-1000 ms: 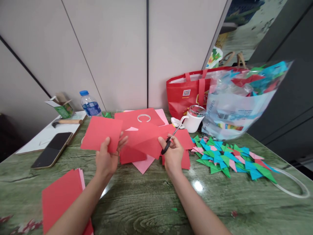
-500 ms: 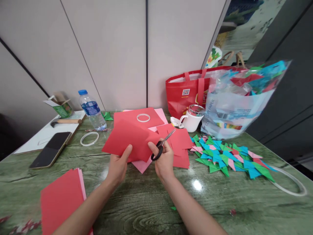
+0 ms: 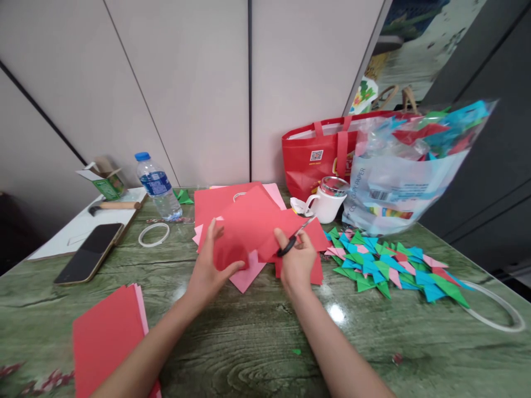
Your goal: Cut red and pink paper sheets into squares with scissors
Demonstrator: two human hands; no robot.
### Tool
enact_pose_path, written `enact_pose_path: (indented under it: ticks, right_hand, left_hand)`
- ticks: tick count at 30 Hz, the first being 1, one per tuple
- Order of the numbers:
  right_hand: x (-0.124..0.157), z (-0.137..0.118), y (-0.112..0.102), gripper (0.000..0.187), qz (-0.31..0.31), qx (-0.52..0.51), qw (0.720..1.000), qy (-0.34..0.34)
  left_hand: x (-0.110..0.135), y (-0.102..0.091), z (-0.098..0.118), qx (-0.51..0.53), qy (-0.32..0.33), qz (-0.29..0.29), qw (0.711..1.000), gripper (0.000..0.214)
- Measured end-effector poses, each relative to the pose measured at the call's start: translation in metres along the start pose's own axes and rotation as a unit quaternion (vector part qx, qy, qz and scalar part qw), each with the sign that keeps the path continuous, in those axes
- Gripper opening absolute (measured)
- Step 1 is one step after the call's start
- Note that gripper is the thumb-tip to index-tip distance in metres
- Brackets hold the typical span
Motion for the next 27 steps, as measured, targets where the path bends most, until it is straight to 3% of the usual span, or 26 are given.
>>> enact_pose_path:
  ticks: [3,6,9,12,15,16,18,20,21,23,27]
  right_hand:
    - [-0.014,-0.010,-0.031,0.033,0.089,0.082,0.992,-0.045]
    - [-0.025,-0.012,-0.056,0.030,0.147,0.176,0.972,-0.056]
    - [-0.030,-0.019,-0.074,0.031,0.185,0.212,0.956,-0.078]
    - [-0.026,-0.037,-0.080,0.037,0.227,0.258,0.932,-0.116]
    - [-0.013,-0.063,-0.061,0.038,0.237,0.343,0.887,-0.199]
    - [-0.011,-0.064,-0.052,0.034,0.211,0.340,0.892,-0.211]
    - [-0.016,-0.050,-0.028,0.029,0.084,0.279,0.941,-0.170]
    - [-0.017,-0.012,-0.001,0.030,-0.074,0.193,0.978,-0.019]
    - [-0.012,0.009,0.011,0.033,-0.136,0.156,0.977,0.060]
    - [0.003,0.036,0.026,0.038,-0.200,0.129,0.959,0.156]
    - [0.020,0.057,0.039,0.037,-0.261,0.121,0.936,0.205]
  left_hand:
    - [-0.003,0.009,-0.008,-0.121,-0.028,-0.059,0.990,0.109]
    - [-0.004,0.020,-0.020,-0.221,-0.066,-0.113,0.966,0.110]
    - [-0.002,0.027,-0.031,-0.234,-0.099,-0.150,0.955,0.105]
    - [-0.001,0.028,-0.036,-0.214,-0.116,-0.161,0.956,0.101]
    - [-0.002,0.026,-0.036,-0.214,-0.106,-0.148,0.960,0.098]
    - [-0.002,0.025,-0.035,-0.216,-0.102,-0.142,0.961,0.097]
    - [-0.002,0.024,-0.036,-0.220,-0.097,-0.132,0.962,0.095]
    - [-0.002,0.024,-0.037,-0.218,-0.093,-0.124,0.964,0.093]
    - [-0.002,0.024,-0.037,-0.215,-0.089,-0.120,0.965,0.093]
    - [-0.003,0.023,-0.037,-0.205,-0.076,-0.111,0.969,0.093]
    - [-0.003,0.021,-0.034,-0.193,-0.059,-0.099,0.974,0.093]
Point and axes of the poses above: each hand's wrist, its own x-axis away from the middle knuckle, its own y-axis out of the palm, z = x × y, the point moved 8 cm from there along -x, towards the middle knuckle, and after that the axes turned 14 degrees about -z, right-handed, at the moved point
